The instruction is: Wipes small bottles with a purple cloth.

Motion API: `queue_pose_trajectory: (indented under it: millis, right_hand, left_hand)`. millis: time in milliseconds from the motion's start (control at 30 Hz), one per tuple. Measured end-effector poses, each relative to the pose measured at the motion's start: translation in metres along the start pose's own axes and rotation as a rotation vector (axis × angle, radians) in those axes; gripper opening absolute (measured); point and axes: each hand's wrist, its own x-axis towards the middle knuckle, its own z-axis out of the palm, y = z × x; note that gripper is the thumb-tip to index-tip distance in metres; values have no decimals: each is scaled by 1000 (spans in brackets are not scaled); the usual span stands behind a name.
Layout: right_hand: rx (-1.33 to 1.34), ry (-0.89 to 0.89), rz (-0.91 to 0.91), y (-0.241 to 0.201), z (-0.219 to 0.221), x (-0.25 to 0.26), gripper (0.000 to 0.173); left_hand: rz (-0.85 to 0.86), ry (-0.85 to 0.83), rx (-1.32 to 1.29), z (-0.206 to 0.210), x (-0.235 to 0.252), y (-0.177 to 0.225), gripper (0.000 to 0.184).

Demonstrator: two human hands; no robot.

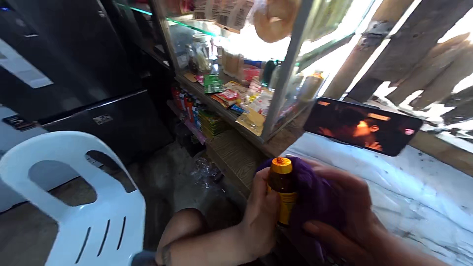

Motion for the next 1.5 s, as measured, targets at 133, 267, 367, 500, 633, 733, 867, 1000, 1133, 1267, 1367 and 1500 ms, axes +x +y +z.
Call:
queue_pose_trajectory:
  millis: [133,267,367,500,633,733,867,1000,1133,1267,1367,1500]
  right_hand:
    - [-95,-83,-45,-8,2,2,38]
    - [-207,-136,-33,-18,-1,6,29]
    - [-243,-138,-45,-20,-3,5,27]
    - [-283,16,-93,-19,-5,4,29]
    - [-261,27,-66,-16,-5,4,31]
    - [-244,-76,-34,-17,-3,3,32]
    - [-271,-185,-23,-21,-1,0,31]
    - [-283,-271,-43,-18,-6,-1,32]
    - [-212,-120,-72,-21,-9,1,29]
    - [-178,158,-98,-13,-9,5,38]
    - [-172,150,-85,-5,-5,4,36]
    - [-210,16,-46,-12,-1,2,38]
  left_hand:
    - [-93,131,-188,-2,3,5,67]
    - [-250,208,-288,-7,8,6,66]
    - [-267,232,-335,-7,8,3,69]
    - [-22,75,-65,0,1,1,75]
    - [93,44,27,4,-1,-5,58]
    - [-41,125,-49,-2,5,-2,73]
    - [-68,187,-156,-9,9,-1,69]
    - [-128,256,-242,-11,10,-5,69]
    - [-96,214,-295,-10,7,-13,72]
    - [48,93,-103,-5,4,-15,59]
    - [136,30,96,-2,3,-17,55]
    - [140,49,131,-3,2,-16,50]
